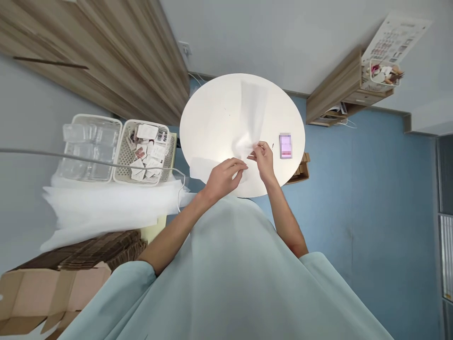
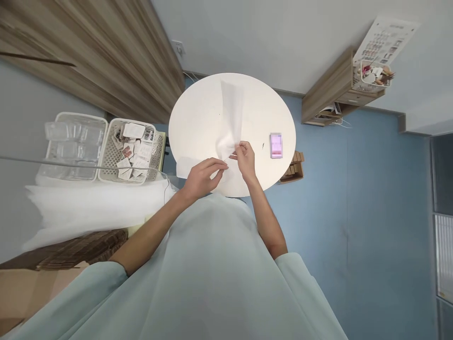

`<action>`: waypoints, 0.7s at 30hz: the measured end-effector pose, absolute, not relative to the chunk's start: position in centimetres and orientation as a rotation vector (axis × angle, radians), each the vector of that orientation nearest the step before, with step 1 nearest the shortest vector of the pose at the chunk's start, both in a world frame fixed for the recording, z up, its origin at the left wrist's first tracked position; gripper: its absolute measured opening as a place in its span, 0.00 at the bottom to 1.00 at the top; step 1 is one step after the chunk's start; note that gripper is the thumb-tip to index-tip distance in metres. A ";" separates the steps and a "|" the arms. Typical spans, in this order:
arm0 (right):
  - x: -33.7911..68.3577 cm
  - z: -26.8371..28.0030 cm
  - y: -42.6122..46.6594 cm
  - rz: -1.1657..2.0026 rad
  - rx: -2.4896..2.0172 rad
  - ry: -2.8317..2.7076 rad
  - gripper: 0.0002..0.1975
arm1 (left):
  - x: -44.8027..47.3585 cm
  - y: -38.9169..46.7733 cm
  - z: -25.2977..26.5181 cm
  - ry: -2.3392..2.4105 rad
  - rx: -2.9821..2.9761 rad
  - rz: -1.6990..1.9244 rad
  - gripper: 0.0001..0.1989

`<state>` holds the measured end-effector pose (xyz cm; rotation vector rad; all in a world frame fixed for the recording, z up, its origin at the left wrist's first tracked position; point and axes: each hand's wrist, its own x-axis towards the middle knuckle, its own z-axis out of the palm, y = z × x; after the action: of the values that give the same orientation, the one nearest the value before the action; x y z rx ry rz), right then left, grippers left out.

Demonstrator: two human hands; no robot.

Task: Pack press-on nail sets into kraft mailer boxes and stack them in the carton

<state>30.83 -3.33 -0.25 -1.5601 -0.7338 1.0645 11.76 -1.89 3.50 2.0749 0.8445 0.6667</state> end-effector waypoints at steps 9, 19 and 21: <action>34.2 0.8 -4.8 1.069 -1.492 -0.729 0.24 | 15.4 1.8 0.5 1.234 1.531 0.704 0.29; 34.9 2.3 -5.5 1.058 -1.398 -0.886 0.25 | 17.9 3.5 0.9 1.067 1.376 0.803 0.26; 34.8 2.7 -5.5 1.045 -1.359 -0.917 0.24 | 17.7 3.3 1.0 1.080 1.362 0.810 0.24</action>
<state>34.80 -5.49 2.67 -1.3586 -0.9166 1.0445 17.73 3.29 1.04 1.3616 1.0800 0.8097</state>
